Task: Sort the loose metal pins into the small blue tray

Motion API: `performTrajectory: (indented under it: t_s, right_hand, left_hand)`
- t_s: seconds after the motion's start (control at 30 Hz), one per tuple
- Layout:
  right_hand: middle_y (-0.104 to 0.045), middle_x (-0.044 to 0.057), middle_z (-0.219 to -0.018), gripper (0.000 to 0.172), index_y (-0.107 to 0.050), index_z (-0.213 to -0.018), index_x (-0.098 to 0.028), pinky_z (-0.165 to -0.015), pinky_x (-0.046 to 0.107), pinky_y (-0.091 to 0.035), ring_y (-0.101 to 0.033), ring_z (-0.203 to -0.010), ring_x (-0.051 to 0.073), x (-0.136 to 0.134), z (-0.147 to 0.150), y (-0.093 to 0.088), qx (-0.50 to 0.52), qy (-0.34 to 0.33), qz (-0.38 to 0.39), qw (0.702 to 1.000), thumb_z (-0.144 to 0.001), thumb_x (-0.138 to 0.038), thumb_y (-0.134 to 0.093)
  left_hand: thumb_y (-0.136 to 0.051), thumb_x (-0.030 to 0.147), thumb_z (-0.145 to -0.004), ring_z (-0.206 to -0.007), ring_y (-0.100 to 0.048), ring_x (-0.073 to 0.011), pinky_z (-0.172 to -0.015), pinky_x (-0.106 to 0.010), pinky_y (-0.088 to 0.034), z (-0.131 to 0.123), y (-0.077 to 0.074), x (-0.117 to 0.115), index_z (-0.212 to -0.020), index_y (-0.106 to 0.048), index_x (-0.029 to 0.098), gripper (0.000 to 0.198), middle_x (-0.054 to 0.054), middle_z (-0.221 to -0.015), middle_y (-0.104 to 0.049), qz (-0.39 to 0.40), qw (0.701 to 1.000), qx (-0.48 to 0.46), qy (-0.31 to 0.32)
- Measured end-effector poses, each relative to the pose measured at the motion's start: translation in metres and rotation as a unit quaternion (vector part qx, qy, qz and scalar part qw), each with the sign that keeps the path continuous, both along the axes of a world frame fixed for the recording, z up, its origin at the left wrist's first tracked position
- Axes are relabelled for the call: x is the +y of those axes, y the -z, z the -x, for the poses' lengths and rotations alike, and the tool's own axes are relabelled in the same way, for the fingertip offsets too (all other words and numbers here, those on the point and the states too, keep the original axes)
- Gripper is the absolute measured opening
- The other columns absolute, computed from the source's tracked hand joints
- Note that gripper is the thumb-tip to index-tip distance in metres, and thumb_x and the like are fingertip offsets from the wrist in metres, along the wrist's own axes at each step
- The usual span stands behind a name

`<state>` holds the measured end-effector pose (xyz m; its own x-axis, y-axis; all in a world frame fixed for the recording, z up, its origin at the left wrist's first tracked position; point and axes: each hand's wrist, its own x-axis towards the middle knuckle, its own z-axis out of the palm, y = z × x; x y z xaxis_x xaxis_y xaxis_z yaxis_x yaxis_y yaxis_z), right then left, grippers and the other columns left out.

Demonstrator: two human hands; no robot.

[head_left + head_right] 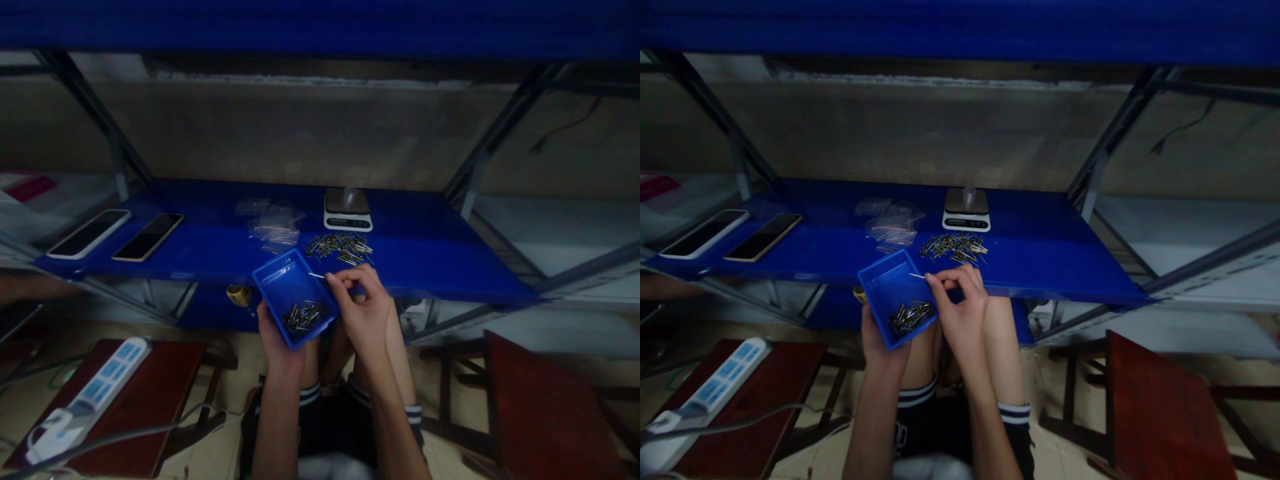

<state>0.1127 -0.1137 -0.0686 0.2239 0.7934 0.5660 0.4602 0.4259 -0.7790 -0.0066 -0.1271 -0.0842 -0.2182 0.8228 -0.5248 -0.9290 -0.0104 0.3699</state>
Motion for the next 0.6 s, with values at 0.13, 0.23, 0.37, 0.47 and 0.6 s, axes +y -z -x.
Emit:
performTrajectory:
  t_s: [0.13,0.23,0.37,0.47,0.6]
  right_hand:
    - [-0.060,-0.002,-0.075,0.021,-0.070,-0.078,-0.023,-0.079,0.033,-0.041,-0.055,-0.079,0.017,-0.005,0.009,-0.001,-0.064,-0.062,-0.003,0.996,-0.093,-0.036,-0.077]
    - [-0.059,-0.002,-0.075,0.021,-0.070,-0.078,-0.023,-0.079,0.033,-0.040,-0.054,-0.078,0.017,-0.004,0.011,0.003,-0.080,-0.064,-0.005,0.995,-0.092,-0.037,-0.079]
    - [-0.060,-0.003,-0.072,0.027,-0.066,-0.077,-0.022,-0.080,0.032,-0.041,-0.055,-0.074,0.016,0.002,0.000,0.010,-0.039,-0.002,-0.009,0.999,-0.097,-0.040,-0.071]
    - [-0.064,0.000,-0.077,0.027,-0.068,-0.082,-0.022,-0.082,0.032,-0.042,-0.056,-0.077,0.018,0.011,-0.022,0.022,-0.043,0.100,-0.007,0.994,-0.098,-0.044,-0.067]
    - [-0.069,0.004,-0.091,0.025,-0.073,-0.102,-0.020,-0.088,0.034,-0.040,-0.058,-0.088,0.021,0.025,-0.047,0.044,-0.117,0.151,0.007,0.982,-0.097,-0.043,-0.065]
  left_hand:
    - [-0.046,0.039,-0.100,-0.078,-0.072,-0.0248,-0.082,-0.038,-0.057,-0.001,-0.006,0.000,-0.122,-0.073,0.015,0.042,-0.007,-0.088,-0.078,0.007,1.000,-0.016,0.009]
    - [-0.043,0.038,-0.101,-0.078,-0.072,-0.0245,-0.082,-0.038,-0.057,-0.001,-0.009,0.001,-0.116,-0.074,0.015,0.041,-0.007,-0.085,-0.077,0.012,1.000,-0.020,0.007]
    - [-0.049,0.039,-0.098,-0.079,-0.071,-0.0253,-0.085,-0.040,-0.057,-0.001,-0.008,0.002,-0.103,-0.075,0.018,0.034,-0.005,-0.084,-0.077,0.017,1.000,-0.019,0.005]
    - [-0.052,0.036,-0.096,-0.081,-0.071,-0.0254,-0.087,-0.041,-0.056,0.000,-0.006,0.001,-0.095,-0.073,0.019,0.027,-0.004,-0.084,-0.076,0.029,1.000,-0.005,-0.005]
    - [-0.055,0.037,-0.093,-0.085,-0.071,-0.0267,-0.090,-0.044,-0.057,0.000,-0.002,-0.001,-0.096,-0.072,0.021,0.023,-0.005,-0.086,-0.077,0.023,1.000,-0.001,0.003]
